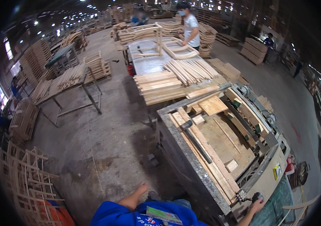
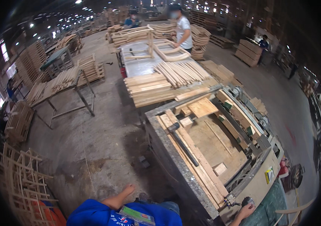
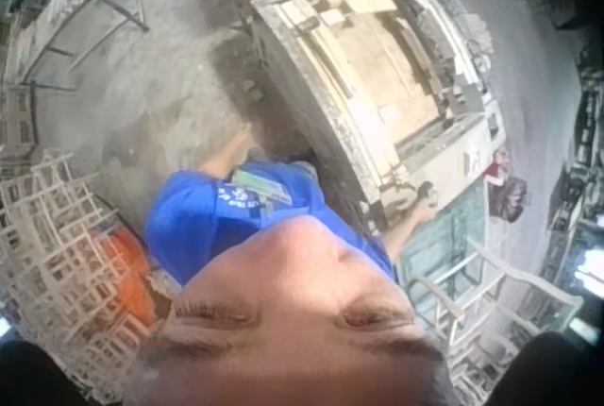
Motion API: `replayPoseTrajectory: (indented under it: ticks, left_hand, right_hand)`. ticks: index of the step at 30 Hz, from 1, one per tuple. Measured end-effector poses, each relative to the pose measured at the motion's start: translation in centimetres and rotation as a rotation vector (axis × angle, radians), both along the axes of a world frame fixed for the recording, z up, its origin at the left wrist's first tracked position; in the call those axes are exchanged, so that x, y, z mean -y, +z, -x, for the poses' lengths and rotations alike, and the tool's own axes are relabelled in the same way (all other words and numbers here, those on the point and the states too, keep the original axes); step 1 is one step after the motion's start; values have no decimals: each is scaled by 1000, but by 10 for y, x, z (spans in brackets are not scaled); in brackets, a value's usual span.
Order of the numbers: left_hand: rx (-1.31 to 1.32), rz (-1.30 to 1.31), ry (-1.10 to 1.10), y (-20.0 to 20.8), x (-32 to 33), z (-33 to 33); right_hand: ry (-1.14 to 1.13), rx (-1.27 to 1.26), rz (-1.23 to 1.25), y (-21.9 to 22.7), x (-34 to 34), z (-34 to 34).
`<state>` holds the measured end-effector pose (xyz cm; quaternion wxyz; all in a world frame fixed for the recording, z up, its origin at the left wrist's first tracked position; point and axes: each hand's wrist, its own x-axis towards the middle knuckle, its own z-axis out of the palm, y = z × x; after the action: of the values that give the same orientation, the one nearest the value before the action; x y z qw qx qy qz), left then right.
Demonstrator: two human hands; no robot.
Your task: The person assembles wooden chair frames using a pneumatic nail gun. They position wooden pieces, drive nails into joints, reload the nail gun, and move completed frames to a conveyor belt.
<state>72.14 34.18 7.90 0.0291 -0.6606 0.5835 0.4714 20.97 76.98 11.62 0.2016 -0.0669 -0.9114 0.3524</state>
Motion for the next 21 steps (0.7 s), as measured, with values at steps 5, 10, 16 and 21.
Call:
replayPoseTrajectory:
  ticks: [5,10,16,21]
  left_hand:
    - [274,-178,170,11,-33,-166]
    - [227,-231,655,-8,-47,-252]
    - [-589,-295,874,-33,-65,-280]
    - [11,-79,48,-63,-85,-204]
  right_hand:
    - [408,176,610,-34,155,-75]
    - [1174,320,184,-23,321,-189]
    - [1826,478,-307,-22,424,-279]
    - [1980,695,-685,-49,470,-301]
